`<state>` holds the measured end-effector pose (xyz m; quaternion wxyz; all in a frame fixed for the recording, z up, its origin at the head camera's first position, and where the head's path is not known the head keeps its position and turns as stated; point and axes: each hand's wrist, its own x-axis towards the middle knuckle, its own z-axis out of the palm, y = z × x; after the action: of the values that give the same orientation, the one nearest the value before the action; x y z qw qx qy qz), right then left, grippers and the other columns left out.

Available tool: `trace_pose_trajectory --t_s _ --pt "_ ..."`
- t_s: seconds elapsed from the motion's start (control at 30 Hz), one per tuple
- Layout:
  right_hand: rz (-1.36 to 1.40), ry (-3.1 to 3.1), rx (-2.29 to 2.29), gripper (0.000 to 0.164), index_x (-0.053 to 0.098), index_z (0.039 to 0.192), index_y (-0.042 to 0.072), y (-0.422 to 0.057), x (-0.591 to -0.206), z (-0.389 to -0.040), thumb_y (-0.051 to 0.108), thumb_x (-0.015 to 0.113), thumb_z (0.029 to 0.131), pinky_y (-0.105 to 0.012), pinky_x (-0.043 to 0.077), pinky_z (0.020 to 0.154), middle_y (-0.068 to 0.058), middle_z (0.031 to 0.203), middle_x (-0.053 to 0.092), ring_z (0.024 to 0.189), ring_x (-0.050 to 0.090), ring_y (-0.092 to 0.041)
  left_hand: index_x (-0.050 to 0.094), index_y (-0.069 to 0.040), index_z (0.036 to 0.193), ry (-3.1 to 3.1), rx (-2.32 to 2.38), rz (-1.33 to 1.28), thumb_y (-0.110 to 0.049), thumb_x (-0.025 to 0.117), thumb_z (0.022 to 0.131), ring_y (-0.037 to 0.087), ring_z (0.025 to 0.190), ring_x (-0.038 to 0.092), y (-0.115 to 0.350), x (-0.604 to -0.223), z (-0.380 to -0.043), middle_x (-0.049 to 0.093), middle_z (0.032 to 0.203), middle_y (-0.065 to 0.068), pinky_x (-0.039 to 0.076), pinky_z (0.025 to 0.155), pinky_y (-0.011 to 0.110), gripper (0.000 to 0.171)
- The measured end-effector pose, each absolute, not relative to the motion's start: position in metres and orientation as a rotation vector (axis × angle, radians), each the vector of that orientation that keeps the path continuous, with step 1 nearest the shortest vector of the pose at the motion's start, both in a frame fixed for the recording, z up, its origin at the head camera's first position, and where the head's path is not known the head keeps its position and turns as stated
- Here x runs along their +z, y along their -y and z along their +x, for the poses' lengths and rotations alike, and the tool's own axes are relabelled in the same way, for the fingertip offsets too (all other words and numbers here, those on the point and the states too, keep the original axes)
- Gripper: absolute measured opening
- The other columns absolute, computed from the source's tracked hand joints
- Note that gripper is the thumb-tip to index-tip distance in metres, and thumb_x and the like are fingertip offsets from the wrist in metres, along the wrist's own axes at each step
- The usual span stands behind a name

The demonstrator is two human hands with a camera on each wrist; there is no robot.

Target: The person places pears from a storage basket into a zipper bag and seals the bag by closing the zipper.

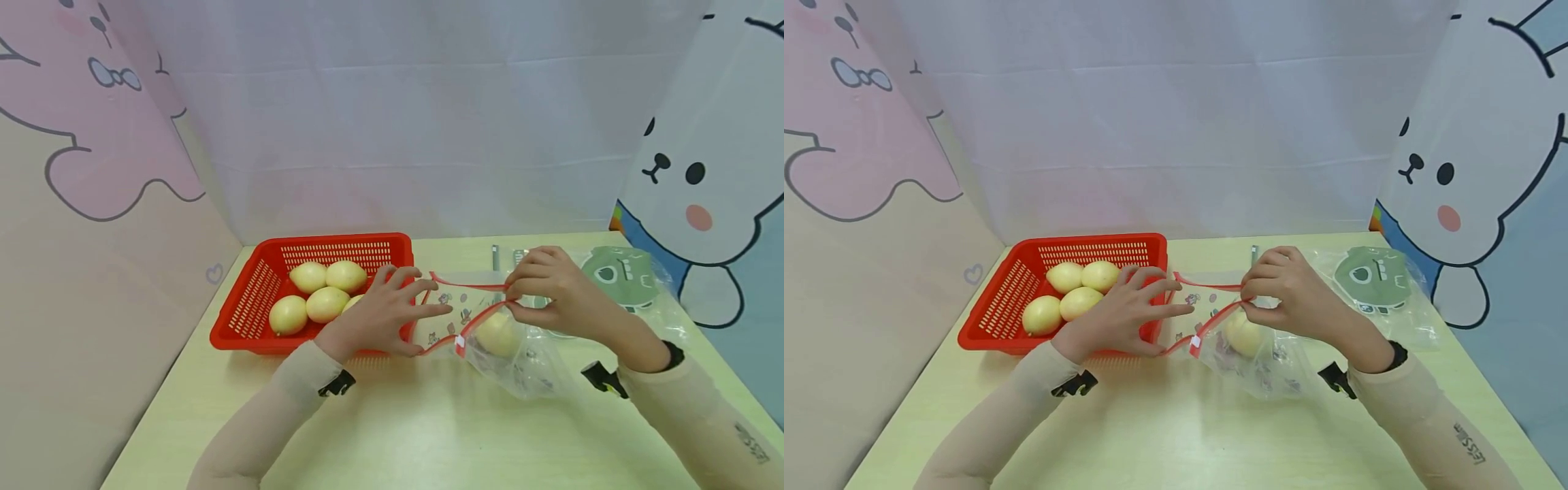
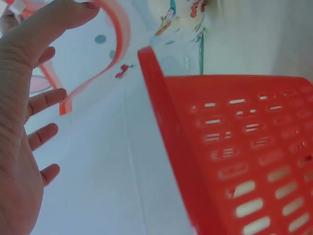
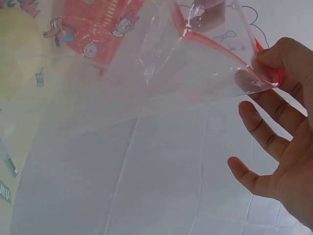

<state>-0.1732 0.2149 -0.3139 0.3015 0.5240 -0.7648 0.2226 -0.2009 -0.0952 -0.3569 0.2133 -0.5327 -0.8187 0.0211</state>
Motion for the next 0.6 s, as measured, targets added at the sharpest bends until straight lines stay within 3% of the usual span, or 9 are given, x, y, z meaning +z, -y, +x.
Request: trace_pose_trajectory --t_s 0.3,0.6 --pt "1.38 2.055 0.603 0.043 0.069 0.076 0.015 -0.216 -0.314 -0.172 0.042 0.047 0.102 -0.042 0.036 0.084 0.004 0.082 0.067 0.081 0.056 -0.018 0.06 -0.029 0.135 2.392 -0.087 -1.305 -0.045 0.077 0.075 0.031 0.13 0.038 0.126 -0.353 -0.205 0.051 0.136 0.008 0.034 0.098 0.056 0.065" --pt "1.367 2.078 0.603 0.046 0.069 0.076 0.014 -0.217 -0.314 -0.171 0.045 0.046 0.102 -0.042 0.037 0.083 0.004 0.082 0.067 0.081 0.056 -0.018 0.05 -0.028 0.143 2.647 -0.108 -1.028 -0.041 0.076 0.073 0.033 0.127 0.038 0.156 -0.378 -0.219 0.049 0.134 0.008 0.03 0.099 0.058 0.076"
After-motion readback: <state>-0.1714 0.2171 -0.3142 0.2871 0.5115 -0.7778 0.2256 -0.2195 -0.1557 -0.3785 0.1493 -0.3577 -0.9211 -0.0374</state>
